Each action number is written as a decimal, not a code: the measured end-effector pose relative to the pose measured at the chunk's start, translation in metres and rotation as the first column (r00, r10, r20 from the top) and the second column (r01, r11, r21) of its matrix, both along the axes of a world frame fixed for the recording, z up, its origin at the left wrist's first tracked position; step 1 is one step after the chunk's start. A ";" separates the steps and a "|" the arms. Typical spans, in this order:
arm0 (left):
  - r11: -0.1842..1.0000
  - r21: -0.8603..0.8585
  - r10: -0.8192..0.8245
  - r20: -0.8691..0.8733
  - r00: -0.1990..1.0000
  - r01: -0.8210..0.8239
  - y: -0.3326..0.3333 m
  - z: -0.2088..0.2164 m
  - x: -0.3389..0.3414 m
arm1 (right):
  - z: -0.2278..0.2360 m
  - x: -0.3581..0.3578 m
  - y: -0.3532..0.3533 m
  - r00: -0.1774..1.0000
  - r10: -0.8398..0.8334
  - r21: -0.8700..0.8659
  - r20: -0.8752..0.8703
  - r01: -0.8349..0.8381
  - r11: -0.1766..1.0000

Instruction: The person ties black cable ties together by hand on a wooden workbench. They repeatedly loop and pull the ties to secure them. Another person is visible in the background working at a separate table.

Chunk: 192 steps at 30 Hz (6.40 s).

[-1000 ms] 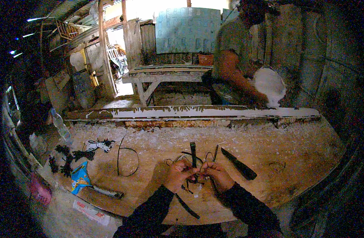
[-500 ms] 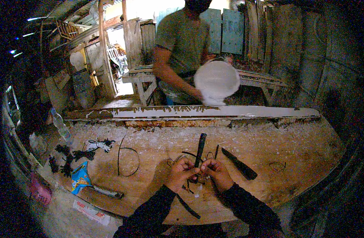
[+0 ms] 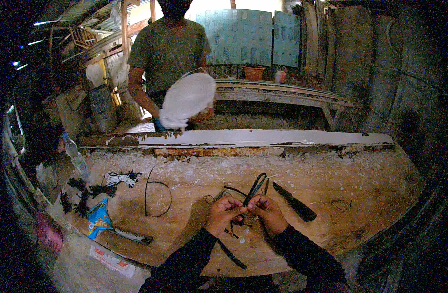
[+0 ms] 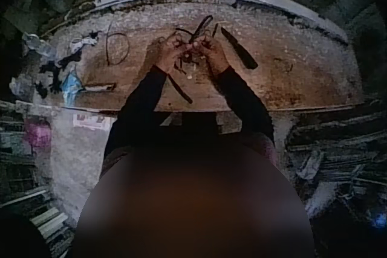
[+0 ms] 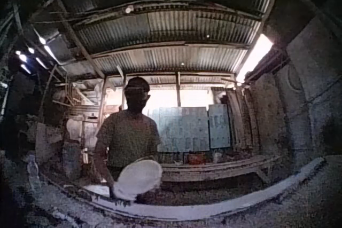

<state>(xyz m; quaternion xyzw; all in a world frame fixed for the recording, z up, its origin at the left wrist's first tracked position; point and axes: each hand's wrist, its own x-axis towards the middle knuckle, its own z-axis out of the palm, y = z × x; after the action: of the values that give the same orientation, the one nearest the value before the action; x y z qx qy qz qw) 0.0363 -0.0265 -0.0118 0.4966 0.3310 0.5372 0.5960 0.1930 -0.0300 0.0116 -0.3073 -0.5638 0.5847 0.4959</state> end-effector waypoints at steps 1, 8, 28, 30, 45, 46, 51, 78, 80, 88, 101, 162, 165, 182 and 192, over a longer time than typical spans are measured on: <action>1.000 -0.001 0.002 -0.005 1.000 -0.002 0.000 0.001 0.000 | -0.001 0.000 0.001 1.000 0.005 -0.021 -0.024 -0.005 1.000; 0.999 0.034 -0.012 -0.006 1.000 0.013 -0.003 0.004 0.000 | -0.008 0.004 0.006 0.992 0.040 -0.164 -0.123 -0.060 0.985; 0.998 0.046 0.034 0.038 0.999 -0.036 -0.005 0.009 0.000 | 0.001 -0.004 -0.010 0.859 -0.458 0.690 0.230 0.188 0.699; 0.990 0.101 0.106 -0.097 0.990 -0.096 -0.006 0.010 -0.001 | 0.001 -0.001 -0.010 0.767 -0.600 0.874 0.228 0.110 0.473; 0.993 0.121 0.016 -0.073 0.997 -0.007 0.002 0.004 -0.003 | 0.012 0.004 -0.008 0.807 -0.334 0.700 0.487 -0.132 0.702; 0.992 0.124 0.012 -0.095 0.995 0.000 0.001 0.007 -0.003 | 0.013 0.005 -0.009 0.797 -0.362 0.711 0.483 -0.116 0.693; 0.988 -0.100 -0.106 0.082 0.991 0.114 -0.005 0.015 -0.004 | 0.016 0.006 -0.008 0.809 -0.353 0.717 0.470 -0.117 0.687; 0.992 -0.122 -0.004 0.237 0.972 0.033 -0.011 0.022 -0.001 | -0.003 -0.001 -0.011 0.877 -0.375 0.494 0.301 0.193 0.848; 0.994 -0.097 -0.035 0.226 0.973 0.059 -0.008 0.019 -0.003 | -0.005 -0.001 -0.010 0.894 -0.363 0.500 0.264 0.195 0.844; 0.916 0.391 0.202 -0.266 0.943 -0.086 0.003 0.001 -0.002 | -0.011 0.002 -0.003 0.839 -0.416 0.586 0.351 0.150 0.797; 0.943 0.326 0.171 -0.292 0.941 -0.071 -0.011 0.018 -0.001 | 0.002 0.002 -0.007 0.912 -0.248 0.407 0.327 0.100 0.908; 0.897 0.408 0.267 -0.192 0.944 -0.170 -0.017 0.015 0.007 | 0.000 0.003 0.002 0.976 0.037 -0.269 -0.216 -0.096 0.958; 0.766 0.629 0.413 -0.322 0.852 -0.133 -0.011 0.014 0.003 | 0.000 0.003 0.003 0.972 0.047 -0.273 -0.231 -0.111 0.956; 0.961 0.207 0.207 -0.098 0.973 -0.183 -0.007 0.000 0.006 | 0.002 0.001 -0.002 0.993 -0.081 0.031 0.085 0.078 0.996; 0.884 0.439 0.288 -0.238 0.928 -0.162 -0.014 0.011 0.009 | 0.006 0.001 -0.007 0.981 -0.143 0.109 0.135 0.128 0.986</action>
<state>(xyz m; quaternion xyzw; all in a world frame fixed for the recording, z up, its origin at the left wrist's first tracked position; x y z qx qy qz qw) 0.0448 -0.0409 -0.0008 0.6433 0.3519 0.5803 0.3543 0.1936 -0.0369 0.0178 -0.3606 -0.6040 0.4971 0.5080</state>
